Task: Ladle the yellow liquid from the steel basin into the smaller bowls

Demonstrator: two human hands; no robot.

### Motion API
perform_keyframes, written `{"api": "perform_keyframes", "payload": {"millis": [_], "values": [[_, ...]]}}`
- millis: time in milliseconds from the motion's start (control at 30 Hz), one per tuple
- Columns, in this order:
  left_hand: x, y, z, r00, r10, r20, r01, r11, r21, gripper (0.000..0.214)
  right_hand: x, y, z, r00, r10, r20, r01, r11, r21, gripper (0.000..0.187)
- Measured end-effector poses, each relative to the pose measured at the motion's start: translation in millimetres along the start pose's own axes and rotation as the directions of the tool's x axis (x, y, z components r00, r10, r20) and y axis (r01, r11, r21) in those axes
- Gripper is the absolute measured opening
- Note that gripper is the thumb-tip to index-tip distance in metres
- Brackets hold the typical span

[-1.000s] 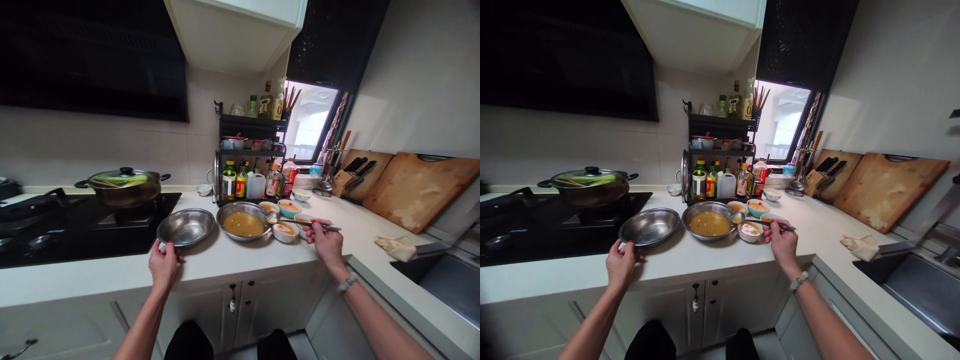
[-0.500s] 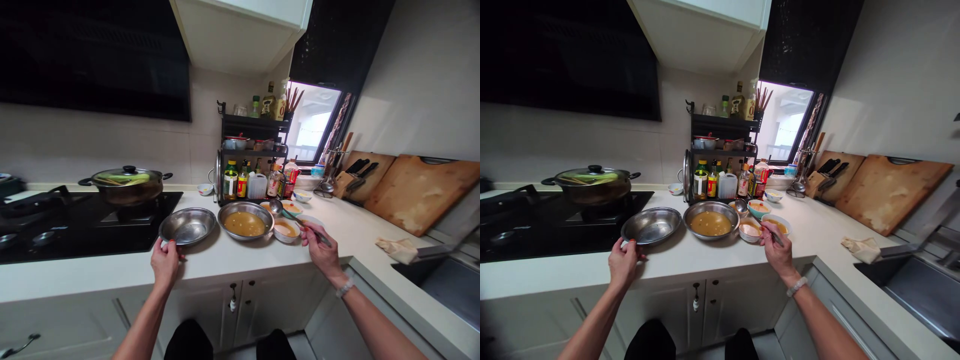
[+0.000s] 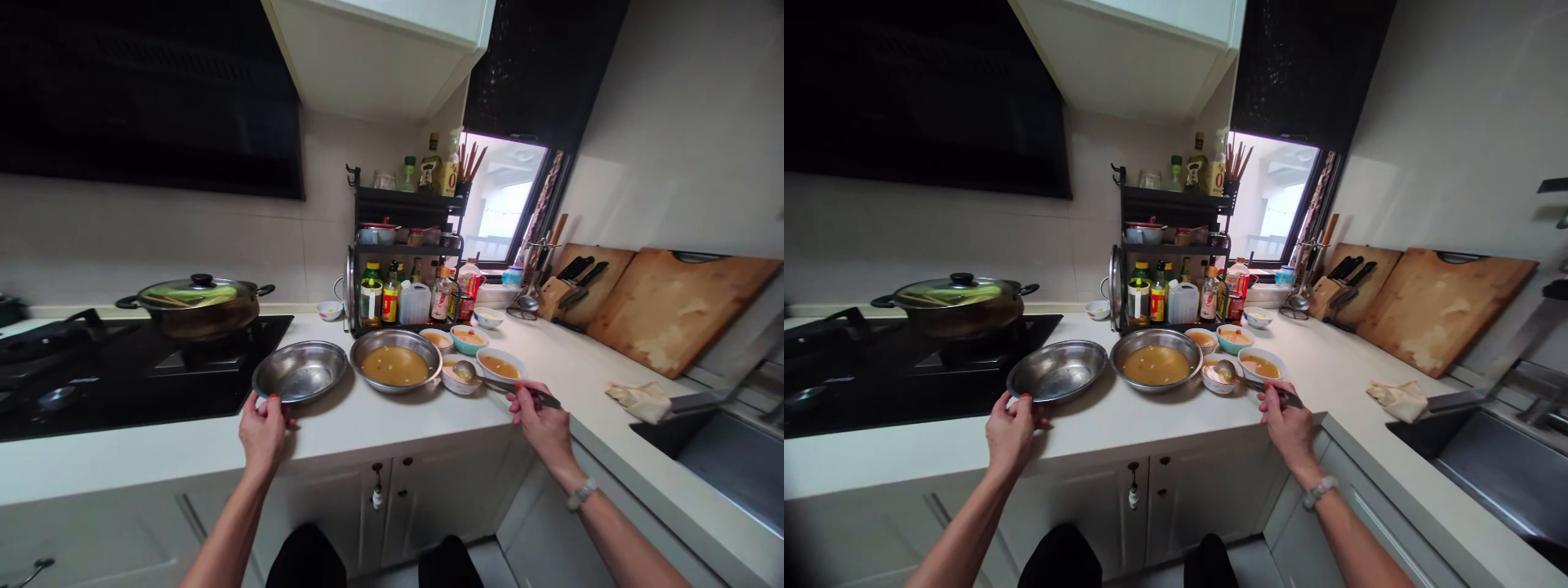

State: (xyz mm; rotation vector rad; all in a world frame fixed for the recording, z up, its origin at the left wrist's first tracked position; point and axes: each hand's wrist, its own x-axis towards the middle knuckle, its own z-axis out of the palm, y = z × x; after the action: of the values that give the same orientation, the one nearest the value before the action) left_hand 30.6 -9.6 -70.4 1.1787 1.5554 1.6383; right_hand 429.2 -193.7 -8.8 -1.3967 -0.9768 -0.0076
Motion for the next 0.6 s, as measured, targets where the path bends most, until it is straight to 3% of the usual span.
{"api": "perform_keyframes", "payload": {"millis": [233,600], "values": [[2.2,-3.3,1.8,1.0,-0.009,-0.023,0.01,1.0,0.025,0.063,12.4,-2.5,-1.5,0.967,0.209,-0.143,-0.165,0.949,0.268,0.041],[0.4,-2.7,-0.1,1.0,0.003,-0.003,-0.003,1.0,0.002,0.064,15.7,-9.3,-3.3,0.961,0.229,-0.155,-0.165,0.925,0.343,0.035]]}}
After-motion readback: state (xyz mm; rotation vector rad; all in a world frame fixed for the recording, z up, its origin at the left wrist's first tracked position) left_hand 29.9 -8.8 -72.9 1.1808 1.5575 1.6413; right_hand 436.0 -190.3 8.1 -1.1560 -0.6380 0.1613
